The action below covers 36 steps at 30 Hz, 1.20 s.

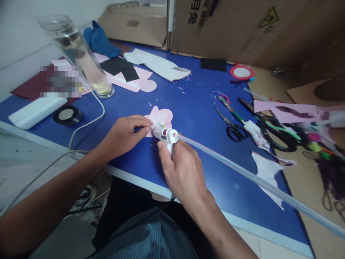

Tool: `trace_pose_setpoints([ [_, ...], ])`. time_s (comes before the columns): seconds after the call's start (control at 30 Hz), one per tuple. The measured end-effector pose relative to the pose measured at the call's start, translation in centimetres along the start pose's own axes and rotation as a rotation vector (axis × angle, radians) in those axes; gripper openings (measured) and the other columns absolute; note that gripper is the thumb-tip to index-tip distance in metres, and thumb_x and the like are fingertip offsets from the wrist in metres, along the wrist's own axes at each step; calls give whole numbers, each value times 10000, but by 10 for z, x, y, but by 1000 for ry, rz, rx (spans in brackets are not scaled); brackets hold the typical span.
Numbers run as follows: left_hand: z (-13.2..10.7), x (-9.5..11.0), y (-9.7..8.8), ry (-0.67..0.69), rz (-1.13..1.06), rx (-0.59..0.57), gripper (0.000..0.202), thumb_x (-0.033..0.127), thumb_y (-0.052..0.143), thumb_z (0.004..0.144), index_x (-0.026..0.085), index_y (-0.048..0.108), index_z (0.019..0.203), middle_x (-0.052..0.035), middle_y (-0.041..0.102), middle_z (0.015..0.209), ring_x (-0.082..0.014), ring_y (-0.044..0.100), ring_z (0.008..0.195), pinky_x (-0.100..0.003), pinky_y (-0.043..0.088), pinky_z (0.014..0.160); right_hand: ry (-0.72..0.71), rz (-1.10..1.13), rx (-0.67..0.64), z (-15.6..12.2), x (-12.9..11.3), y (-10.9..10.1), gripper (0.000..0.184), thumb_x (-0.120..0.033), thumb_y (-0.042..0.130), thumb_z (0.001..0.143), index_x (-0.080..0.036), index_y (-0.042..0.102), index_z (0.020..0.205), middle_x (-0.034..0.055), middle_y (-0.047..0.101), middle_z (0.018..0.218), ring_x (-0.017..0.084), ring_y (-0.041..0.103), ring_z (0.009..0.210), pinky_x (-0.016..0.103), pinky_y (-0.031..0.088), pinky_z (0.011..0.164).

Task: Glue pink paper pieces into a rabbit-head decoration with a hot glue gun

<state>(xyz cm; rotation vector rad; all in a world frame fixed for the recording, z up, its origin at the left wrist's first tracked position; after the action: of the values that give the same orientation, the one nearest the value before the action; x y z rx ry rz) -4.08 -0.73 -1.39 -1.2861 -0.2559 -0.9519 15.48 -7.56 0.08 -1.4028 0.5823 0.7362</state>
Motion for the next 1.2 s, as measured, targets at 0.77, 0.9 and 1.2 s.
trace_pose_setpoints([
  [0.77,0,-1,1,5,2,7,246,159,604,975,229,804,851,-41,859,1048,-228,796,1016,-370,596,968,-15,37,10,-4,1,-3,276,-448,575,1104,-226,739,1099,64,794,942,246,697,809,362,460,727],
  [0.9,0,0,1,5,-2,5,246,155,607,977,223,802,845,-46,859,1054,-229,796,1021,-369,591,971,-5,38,13,-5,1,-3,289,-460,580,1101,-225,726,1015,52,778,895,226,670,762,353,455,705],
  [1.2,-1,-1,2,19,8,9,240,163,615,974,229,788,823,-49,857,1037,-240,796,1028,-382,600,970,139,115,60,-13,15,-7,434,-611,634,1048,-206,781,1001,33,748,776,196,604,638,330,444,614],
])
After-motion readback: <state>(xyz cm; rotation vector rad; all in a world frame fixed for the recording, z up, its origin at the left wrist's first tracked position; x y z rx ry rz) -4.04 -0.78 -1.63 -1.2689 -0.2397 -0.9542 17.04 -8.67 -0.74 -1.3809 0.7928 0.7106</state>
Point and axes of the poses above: each hand's wrist, its own z-axis towards the middle knuckle, its own y-axis out of the palm, x = y × z, the point moved 5 cm from there along z, towards the middle knuckle
